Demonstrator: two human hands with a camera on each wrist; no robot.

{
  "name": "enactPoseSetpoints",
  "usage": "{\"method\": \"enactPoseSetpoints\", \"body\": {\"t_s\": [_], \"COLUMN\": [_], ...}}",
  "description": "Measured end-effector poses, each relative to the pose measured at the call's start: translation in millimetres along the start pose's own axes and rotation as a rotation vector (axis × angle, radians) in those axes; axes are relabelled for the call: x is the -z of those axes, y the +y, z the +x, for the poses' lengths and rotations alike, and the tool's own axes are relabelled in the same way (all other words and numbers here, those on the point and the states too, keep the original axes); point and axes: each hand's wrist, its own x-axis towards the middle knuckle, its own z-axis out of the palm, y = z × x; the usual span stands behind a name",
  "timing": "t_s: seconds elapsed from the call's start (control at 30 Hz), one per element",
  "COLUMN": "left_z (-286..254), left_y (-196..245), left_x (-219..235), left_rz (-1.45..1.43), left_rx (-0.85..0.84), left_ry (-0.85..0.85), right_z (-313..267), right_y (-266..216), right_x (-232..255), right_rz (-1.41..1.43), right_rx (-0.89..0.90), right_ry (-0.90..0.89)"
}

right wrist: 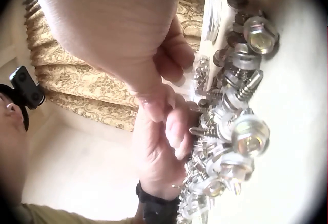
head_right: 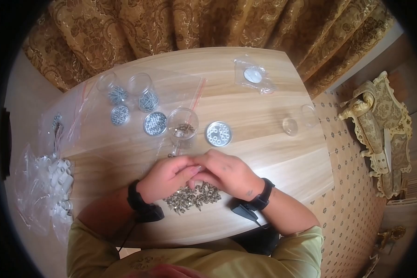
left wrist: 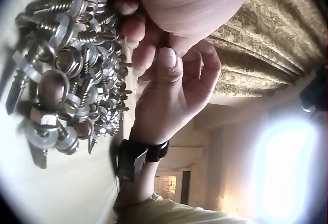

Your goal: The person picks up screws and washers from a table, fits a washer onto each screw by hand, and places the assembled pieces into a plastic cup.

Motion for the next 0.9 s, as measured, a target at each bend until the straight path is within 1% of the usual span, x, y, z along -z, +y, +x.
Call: {"method": "enactPoseSetpoints", "body": {"t_s": [0.03,0.1,0.13,0.2,0.27,0.33,0.4,0.43,0.5,0.63,0.7,0.8,0.83,0.9], "left_z": [-0.8,-2.9,-3.0,-4.1,-4.8,-3.9,-3.0,-2.4,-1.8,-3.5,-4.6,-4.3,-4.1,-4.1], "left_y": [2.8,8.4,9.5,9.9,9.0,6.7,-0.8,-2.0,-3.0,3.7,7.5,7.0,5.3,1.0], "left_x": [0.4,0.6,0.9,-0.2,-1.8,-2.5,-3.7,-4.7,-6.0,-5.1,-6.8,-7.0,-7.2,-7.3], "left_rz": [-0.001,0.108,0.104,0.171,0.173,0.184,0.278,0.279,0.299,0.290,0.161,0.123,0.123,0.217], "left_rx": [0.000,-0.040,-0.035,-0.084,-0.082,-0.096,-0.174,-0.174,-0.243,-0.218,-0.155,-0.154,-0.155,-0.242], "left_ry": [0.001,0.015,0.016,0.039,0.033,0.029,0.044,0.043,0.083,0.073,0.063,0.050,0.050,0.089], "right_z": [0.0,-0.2,0.0,-0.8,0.4,-1.6,-2.3,-2.6,-2.9,-2.0,-1.4,-1.4,-1.6,-2.2], "right_y": [-0.6,-1.8,-2.0,-2.4,-1.2,-1.2,-0.8,-0.9,-1.6,-3.6,-5.1,-5.6,-5.3,-4.5], "right_x": [0.9,2.8,3.7,3.0,1.9,0.9,0.6,0.9,1.2,1.2,2.0,3.3,3.5,3.4], "right_rz": [-0.011,-0.019,-0.035,-0.034,-0.002,0.014,0.070,0.070,0.108,0.110,0.106,0.120,0.119,0.114], "right_rx": [-0.013,-0.028,-0.026,-0.041,0.038,0.030,-0.003,-0.004,-0.081,-0.066,-0.062,-0.080,-0.080,-0.085], "right_ry": [0.007,0.009,-0.001,-0.014,0.035,0.037,0.043,0.044,0.026,0.046,0.052,0.050,0.050,0.058]}}
